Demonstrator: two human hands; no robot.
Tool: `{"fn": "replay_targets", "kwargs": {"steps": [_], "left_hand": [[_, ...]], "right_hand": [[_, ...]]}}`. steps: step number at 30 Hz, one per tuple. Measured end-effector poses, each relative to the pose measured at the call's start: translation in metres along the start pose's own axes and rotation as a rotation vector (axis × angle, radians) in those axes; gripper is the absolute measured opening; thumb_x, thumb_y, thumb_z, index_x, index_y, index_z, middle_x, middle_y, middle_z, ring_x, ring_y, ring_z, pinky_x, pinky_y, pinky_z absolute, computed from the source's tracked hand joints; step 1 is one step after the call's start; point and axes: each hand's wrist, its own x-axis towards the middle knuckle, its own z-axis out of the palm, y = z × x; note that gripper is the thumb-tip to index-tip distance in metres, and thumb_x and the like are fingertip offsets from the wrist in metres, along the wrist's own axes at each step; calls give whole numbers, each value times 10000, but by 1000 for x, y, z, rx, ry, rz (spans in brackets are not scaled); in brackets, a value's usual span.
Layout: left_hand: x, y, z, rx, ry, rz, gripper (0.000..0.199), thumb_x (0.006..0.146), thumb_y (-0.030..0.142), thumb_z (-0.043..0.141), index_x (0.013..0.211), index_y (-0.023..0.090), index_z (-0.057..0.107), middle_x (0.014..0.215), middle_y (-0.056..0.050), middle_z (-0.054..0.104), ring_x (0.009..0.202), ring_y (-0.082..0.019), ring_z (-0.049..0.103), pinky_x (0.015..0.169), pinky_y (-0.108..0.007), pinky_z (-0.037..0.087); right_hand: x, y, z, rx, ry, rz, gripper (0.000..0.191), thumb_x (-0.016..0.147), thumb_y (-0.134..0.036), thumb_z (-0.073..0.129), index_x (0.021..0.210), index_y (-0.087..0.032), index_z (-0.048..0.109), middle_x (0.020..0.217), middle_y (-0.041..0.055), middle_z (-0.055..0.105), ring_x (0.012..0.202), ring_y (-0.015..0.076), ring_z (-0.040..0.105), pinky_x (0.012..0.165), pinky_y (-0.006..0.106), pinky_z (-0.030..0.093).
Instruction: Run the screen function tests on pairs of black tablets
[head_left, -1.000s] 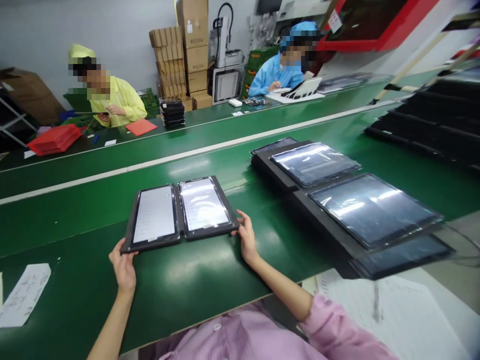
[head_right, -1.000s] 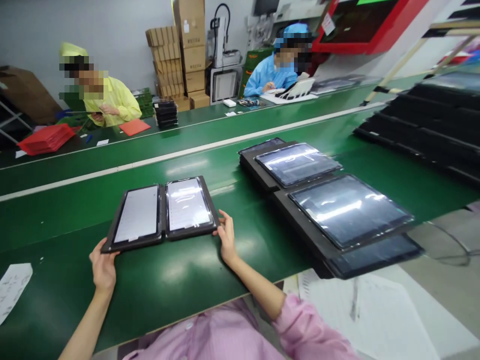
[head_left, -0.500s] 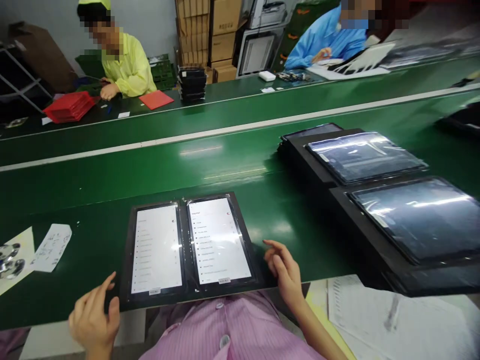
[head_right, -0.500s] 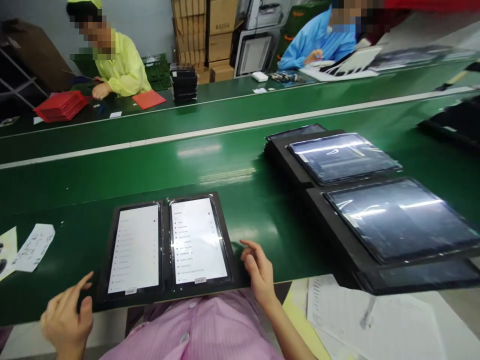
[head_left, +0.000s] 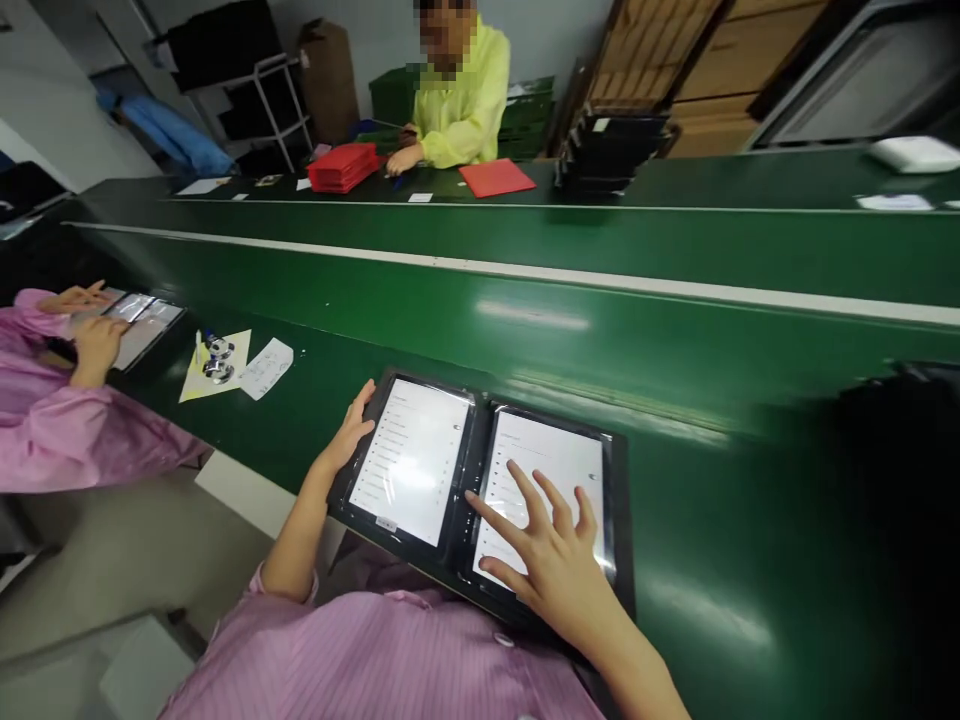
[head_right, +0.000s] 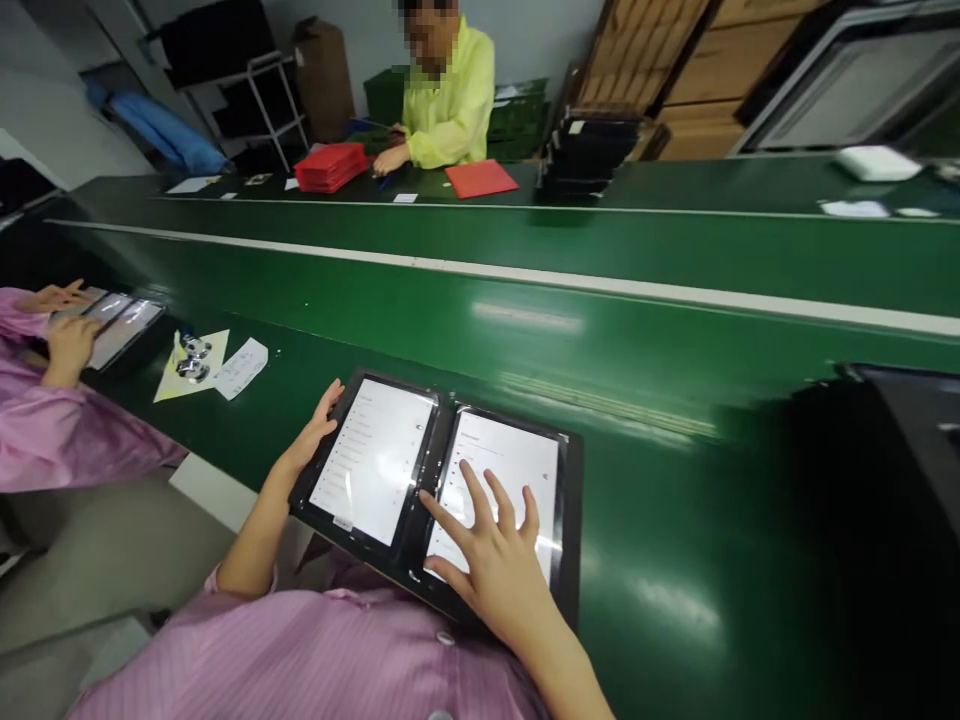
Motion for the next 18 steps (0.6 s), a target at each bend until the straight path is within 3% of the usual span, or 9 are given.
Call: {"fn": "replay_targets", "kwargs": {"steps": [4,8,10,14,18], "left_hand": [[-8,-1,2,-9,-23,8,898,846,354,563,1614,269,104,1673,-82,190,1544,-290,126,1251,-490,47],[-8,0,0,-46,-35,22,928,827,306,543,1614,269,51,1670,-89,185,1541,-297,142,1247,-509,52],[-8,1,-1,-32,-48,19,951,810,283,561,1613,282,50,1672,-84,180,1539,-301,143,1247,-514,56],[-12,4,-2,64,-67,58,944,848,311,604,1613,299,51,1676,-89,156,1538,-308,132,1249,-519,56],[-13,10,-5,188,-94,96,1085,805,465,755,1614,282,57,1676,-123,121,1539,-347,110,1249,-514,92]], "right_hand": [[-8,9,9,-57,27,6,390,971,-573,558,1311,-413,663,1556,119,359,1334,468,364,1040,784,191],[-27,25,-10,-37,108,66,373,1020,-535,417,1182,-436,738,1521,95,410,1283,500,409,1005,826,169],[-40,31,-26,-10,185,147,349,1009,-504,445,1281,-504,663,1517,72,413,1261,506,431,1009,816,177],[-68,33,-49,10,295,307,509,990,-424,475,1463,-595,395,1528,36,390,1217,507,471,984,789,246],[-82,25,-46,-38,371,427,518,997,-400,488,1482,-559,397,1483,49,432,1209,495,487,1030,779,217]]}}
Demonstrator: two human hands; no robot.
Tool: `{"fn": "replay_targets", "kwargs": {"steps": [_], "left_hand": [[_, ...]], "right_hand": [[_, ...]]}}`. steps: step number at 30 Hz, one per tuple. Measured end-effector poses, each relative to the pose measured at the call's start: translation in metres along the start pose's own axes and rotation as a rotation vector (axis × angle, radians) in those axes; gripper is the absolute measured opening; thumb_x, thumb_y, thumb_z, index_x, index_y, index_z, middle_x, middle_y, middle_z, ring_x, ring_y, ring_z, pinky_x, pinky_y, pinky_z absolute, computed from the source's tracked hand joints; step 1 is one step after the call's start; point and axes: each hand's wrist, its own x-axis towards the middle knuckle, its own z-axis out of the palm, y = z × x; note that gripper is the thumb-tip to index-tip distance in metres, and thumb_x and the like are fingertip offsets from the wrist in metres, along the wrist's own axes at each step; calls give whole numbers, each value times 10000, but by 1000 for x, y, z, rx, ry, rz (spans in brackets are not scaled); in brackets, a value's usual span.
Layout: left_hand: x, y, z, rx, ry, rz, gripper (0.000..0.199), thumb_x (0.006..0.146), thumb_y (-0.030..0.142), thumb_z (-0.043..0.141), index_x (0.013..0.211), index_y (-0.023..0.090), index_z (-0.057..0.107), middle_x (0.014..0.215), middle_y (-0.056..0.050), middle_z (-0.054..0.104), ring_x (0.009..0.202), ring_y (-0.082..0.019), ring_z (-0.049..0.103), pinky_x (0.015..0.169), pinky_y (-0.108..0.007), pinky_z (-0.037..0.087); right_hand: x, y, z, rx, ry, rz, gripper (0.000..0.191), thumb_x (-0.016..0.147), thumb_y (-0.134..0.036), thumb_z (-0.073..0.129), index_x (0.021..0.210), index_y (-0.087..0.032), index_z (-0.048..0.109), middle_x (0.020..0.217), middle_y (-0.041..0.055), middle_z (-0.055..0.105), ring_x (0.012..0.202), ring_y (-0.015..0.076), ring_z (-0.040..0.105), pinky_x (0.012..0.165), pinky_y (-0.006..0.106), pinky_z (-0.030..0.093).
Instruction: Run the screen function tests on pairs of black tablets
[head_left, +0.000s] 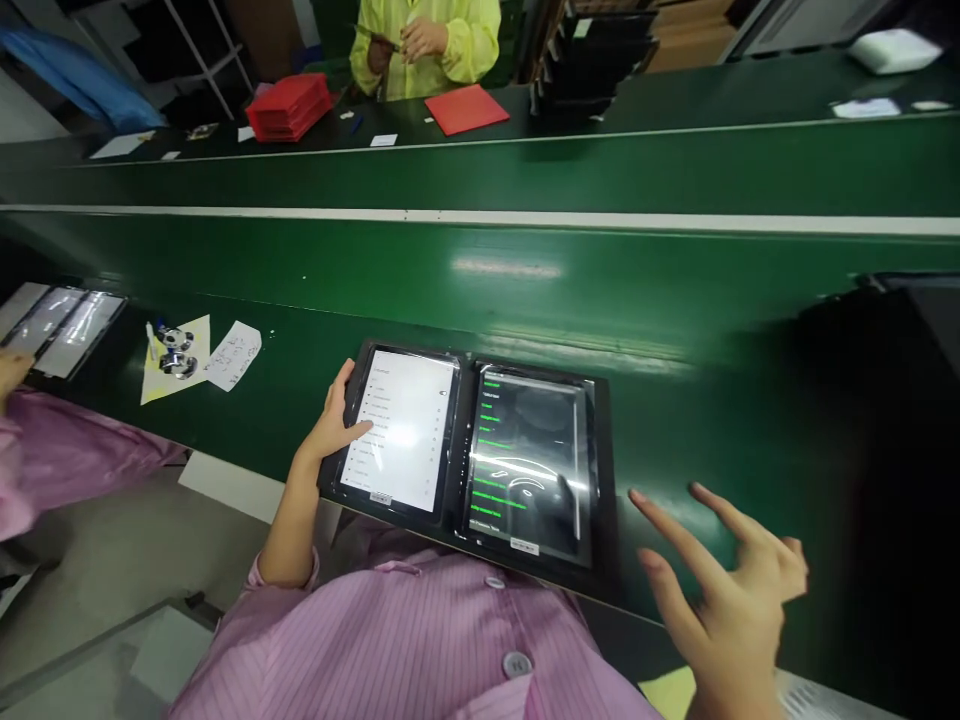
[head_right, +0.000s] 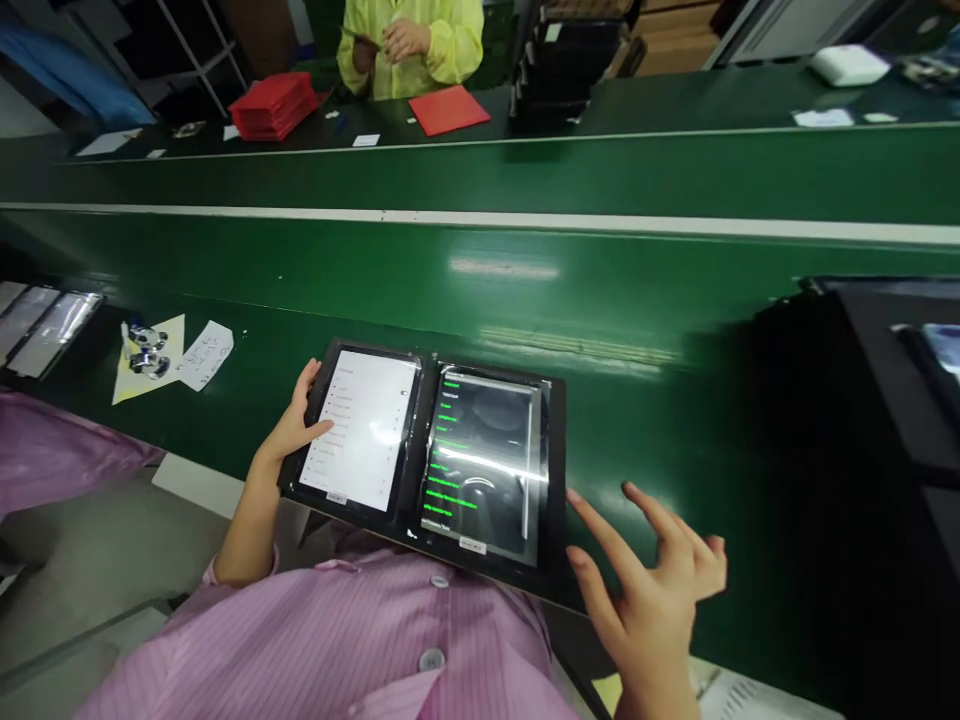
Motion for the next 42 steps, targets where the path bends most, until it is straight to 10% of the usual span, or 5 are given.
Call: {"fn": "replay_targets", "kwargs": {"steps": [6,17,30,42], "left_hand": [[1,6,-2,-116,0,-1,1033,845,751,566,1612,242,97,1674,-133,126,1547,-330,92,1261,-483,68],[0,7,-4,-253,-43,-20,1003,837,575,674,1607,288,99,1696,-73,65,1556,-315,39,1274,-481,44],[-3,6,-3,-272,-40,-15,992,875,597,633,1601,332,13,1690,-92,74,1552,-312,96,1259,-510,133],[-2,6,5,-158,102,-62,884,898,514,642,1584,294,129,1668,-119,162,1547,-294,135,1262,-499,98]], "right_hand": [[4,-17,17,11,-21,-3,481,996,-392,520,1470,-468,483,1425,90,479,1222,453,481,1092,736,163],[15,-51,50,-70,-329,-150,362,983,-532,579,1316,-407,648,1531,77,386,1336,404,353,1108,746,73],[15,-25,34,-94,-129,-15,547,1010,-456,529,1523,-302,416,1445,149,428,1278,414,429,1118,713,100],[25,-39,53,-148,-292,-99,400,980,-448,622,1371,-365,606,1521,108,395,1331,385,376,1129,728,91]]}}
